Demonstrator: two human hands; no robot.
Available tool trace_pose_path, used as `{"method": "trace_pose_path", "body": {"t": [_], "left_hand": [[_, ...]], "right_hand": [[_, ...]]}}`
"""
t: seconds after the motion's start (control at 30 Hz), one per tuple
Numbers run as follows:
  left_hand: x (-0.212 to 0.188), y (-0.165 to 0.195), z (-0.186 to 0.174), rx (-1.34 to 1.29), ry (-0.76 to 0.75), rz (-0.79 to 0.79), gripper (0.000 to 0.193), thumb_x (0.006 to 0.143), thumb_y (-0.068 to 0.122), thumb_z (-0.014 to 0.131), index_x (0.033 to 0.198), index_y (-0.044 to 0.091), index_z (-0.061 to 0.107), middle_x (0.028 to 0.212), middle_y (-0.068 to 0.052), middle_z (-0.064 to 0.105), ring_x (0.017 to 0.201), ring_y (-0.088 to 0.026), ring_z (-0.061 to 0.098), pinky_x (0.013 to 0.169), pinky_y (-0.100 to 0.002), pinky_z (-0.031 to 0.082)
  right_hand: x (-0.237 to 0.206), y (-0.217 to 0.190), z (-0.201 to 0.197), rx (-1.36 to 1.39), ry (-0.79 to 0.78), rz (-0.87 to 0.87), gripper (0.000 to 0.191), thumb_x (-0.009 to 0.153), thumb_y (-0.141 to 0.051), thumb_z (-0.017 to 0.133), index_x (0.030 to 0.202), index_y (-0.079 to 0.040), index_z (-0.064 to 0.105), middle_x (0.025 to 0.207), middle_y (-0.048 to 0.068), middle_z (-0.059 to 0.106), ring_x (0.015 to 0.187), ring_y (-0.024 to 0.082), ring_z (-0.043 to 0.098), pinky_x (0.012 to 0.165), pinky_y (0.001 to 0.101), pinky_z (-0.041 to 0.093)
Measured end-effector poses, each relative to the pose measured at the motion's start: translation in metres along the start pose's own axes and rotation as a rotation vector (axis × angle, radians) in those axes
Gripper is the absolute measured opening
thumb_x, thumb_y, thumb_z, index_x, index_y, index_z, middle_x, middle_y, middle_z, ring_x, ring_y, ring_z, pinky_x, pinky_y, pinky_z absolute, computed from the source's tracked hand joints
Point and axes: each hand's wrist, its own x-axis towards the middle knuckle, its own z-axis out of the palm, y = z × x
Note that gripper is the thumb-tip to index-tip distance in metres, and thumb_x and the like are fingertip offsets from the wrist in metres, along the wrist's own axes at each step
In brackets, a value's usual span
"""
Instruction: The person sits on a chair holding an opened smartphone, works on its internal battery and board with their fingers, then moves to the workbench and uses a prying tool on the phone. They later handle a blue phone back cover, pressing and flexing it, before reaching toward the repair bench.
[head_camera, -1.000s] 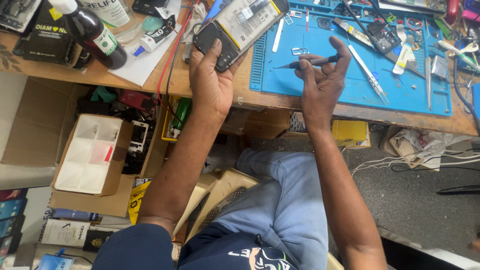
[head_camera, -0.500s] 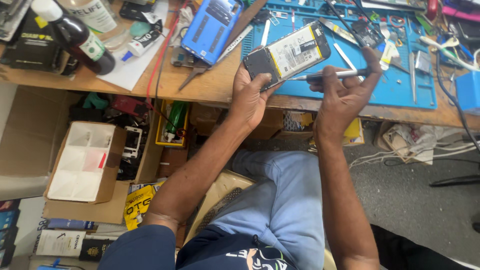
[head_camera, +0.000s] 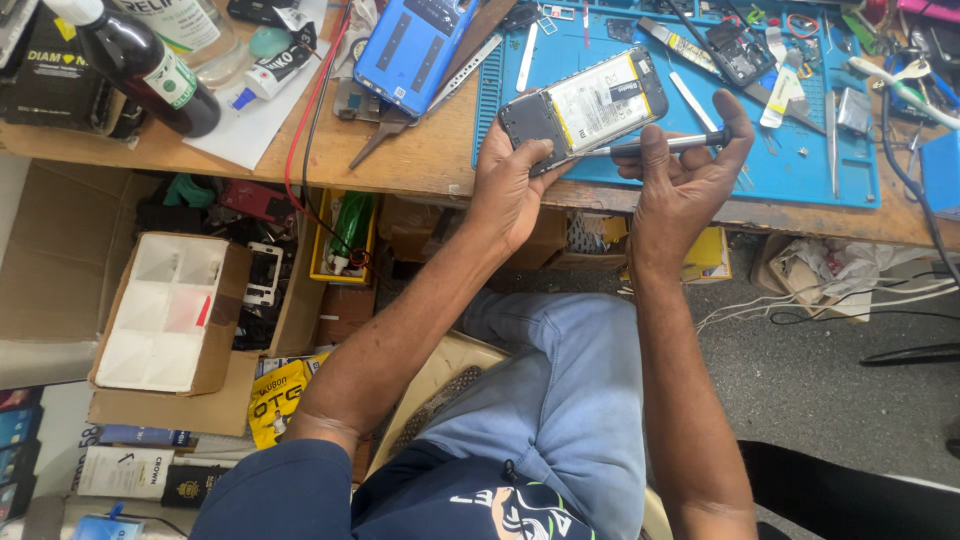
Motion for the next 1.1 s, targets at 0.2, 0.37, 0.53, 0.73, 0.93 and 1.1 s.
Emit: {"method": "trace_pose_path", "body": {"t": [0.2,0.37,0.53,0.73,0.93,1.1], "left_hand": [[0.000,0.000,0.000,0.001,-0.008,0.002,0.056,0.091,-0.012,0.047,0.144,0.005,0.040,0.137,-0.016,0.053,0.125,-0.028,0.060,0.104,-0.048,0.057],[0.000,0.000,0.000,-0.008,-0.009,-0.007,0.057,0.091,-0.012,0.046,0.145,0.006,0.038,0.139,-0.017,0.052,0.125,-0.028,0.059,0.105,-0.048,0.057],[-0.001,0.002,0.003,0.003,-0.008,-0.014,0.059,0.091,-0.012,0.045,0.146,0.007,0.037,0.140,-0.017,0.051,0.127,-0.028,0.058,0.106,-0.049,0.056],[-0.003,0.003,0.004,0.065,0.015,-0.048,0.059,0.093,-0.009,0.043,0.148,0.010,0.034,0.141,-0.015,0.049,0.130,-0.026,0.055,0.109,-0.049,0.054],[-0.001,0.001,0.001,0.075,-0.012,-0.050,0.054,0.097,-0.006,0.044,0.148,0.008,0.036,0.140,-0.016,0.050,0.127,-0.026,0.056,0.106,-0.049,0.054],[0.004,-0.002,-0.002,0.090,-0.035,-0.063,0.054,0.095,-0.007,0.045,0.147,0.008,0.040,0.137,-0.015,0.053,0.124,-0.026,0.058,0.106,-0.051,0.054]], "right_hand": [[0.000,0.001,0.000,-0.016,0.004,0.001,0.060,0.115,-0.005,0.072,0.157,-0.006,0.029,0.113,0.020,0.075,0.088,0.021,0.078,0.070,0.0299,0.066],[-0.001,0.001,0.000,-0.016,0.008,0.002,0.061,0.115,-0.005,0.072,0.157,-0.006,0.028,0.114,0.020,0.075,0.088,0.021,0.078,0.071,0.0297,0.066],[-0.001,0.002,-0.002,-0.015,0.012,-0.004,0.061,0.115,-0.006,0.073,0.157,-0.006,0.028,0.112,0.019,0.075,0.089,0.021,0.078,0.071,0.0294,0.066],[-0.007,-0.009,-0.002,-0.170,-0.067,-0.070,0.059,0.119,-0.005,0.073,0.155,-0.006,0.027,0.112,0.018,0.074,0.096,0.021,0.079,0.081,0.0293,0.067],[-0.002,-0.047,0.001,-0.583,-0.385,-0.368,0.051,0.114,0.004,0.071,0.152,-0.007,0.039,0.130,0.018,0.072,0.114,0.023,0.076,0.097,0.0303,0.065],[0.006,-0.060,0.015,-0.631,-0.259,-0.178,0.049,0.099,-0.004,0.081,0.140,-0.008,0.054,0.103,0.014,0.077,0.094,0.019,0.077,0.082,0.0291,0.062]]}}
